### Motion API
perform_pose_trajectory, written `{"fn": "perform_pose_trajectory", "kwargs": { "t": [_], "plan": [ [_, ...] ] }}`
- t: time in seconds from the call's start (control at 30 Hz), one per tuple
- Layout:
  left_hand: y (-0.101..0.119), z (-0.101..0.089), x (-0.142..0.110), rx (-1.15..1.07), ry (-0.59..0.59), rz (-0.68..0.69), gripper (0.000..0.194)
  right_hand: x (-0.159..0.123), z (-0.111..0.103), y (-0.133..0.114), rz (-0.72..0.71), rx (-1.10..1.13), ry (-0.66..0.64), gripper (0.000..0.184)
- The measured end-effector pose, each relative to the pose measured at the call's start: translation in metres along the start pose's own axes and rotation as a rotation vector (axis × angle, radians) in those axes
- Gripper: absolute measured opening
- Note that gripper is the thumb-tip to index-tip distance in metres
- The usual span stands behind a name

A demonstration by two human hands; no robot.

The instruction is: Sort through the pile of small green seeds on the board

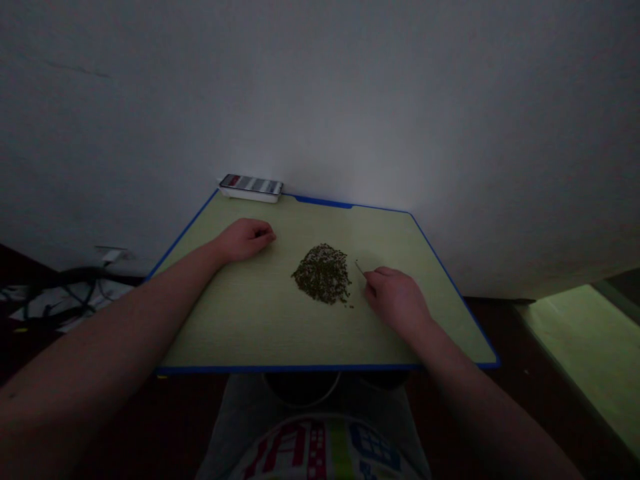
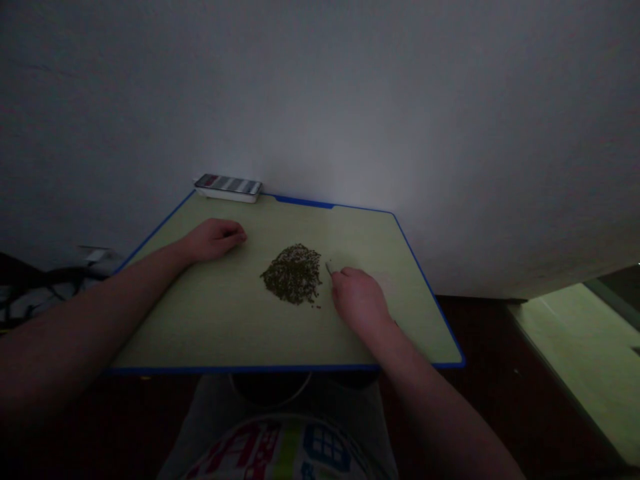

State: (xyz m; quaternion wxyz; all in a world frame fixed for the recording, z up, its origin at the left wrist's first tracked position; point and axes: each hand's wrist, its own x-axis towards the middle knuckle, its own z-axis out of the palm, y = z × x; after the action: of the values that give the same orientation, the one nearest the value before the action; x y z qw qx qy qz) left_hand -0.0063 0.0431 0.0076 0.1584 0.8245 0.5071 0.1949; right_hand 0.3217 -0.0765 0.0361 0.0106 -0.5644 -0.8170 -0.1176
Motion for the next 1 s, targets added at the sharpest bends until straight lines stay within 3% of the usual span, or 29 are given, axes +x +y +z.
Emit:
{"fn": "perform_pose_trajectory", "kwargs": {
  "t": [0.13, 0.4, 0.6, 0.7, 0.8, 1.0],
  "plan": [
    [0.003, -0.001, -0.001, -0.012, -0.006, -0.021, 0.035, 0.007, 0.002, -0.006, -0.017, -0.034, -0.072, 0.020],
    [0.002, 0.000, 0.000, 0.015, -0.007, -0.016, 0.037, 0.014, 0.007, 0.011, 0.157, -0.080, -0.118, 0.021],
    [0.001, 0.000, -0.001, -0.006, -0.006, -0.010, 0.035, 0.022, -0.014, 0.058, 0.237, 0.046, 0.094, 0.024],
    [0.001, 0.000, -0.001, -0.007, -0.004, -0.015, 0.036, 0.042, -0.012, 0.094, 0.176, 0.224, 0.177, 0.029],
    [0.001, 0.000, -0.001, -0.006, -0.006, -0.017, 0.037, 0.063, 0.010, 0.120, 0.050, 0.340, 0.142, 0.024],
    [-0.001, 0.000, -0.001, -0.015, -0.010, -0.010, 0.036, 0.065, 0.047, 0.136, -0.180, 0.416, 0.002, 0.025]
  ]
}}
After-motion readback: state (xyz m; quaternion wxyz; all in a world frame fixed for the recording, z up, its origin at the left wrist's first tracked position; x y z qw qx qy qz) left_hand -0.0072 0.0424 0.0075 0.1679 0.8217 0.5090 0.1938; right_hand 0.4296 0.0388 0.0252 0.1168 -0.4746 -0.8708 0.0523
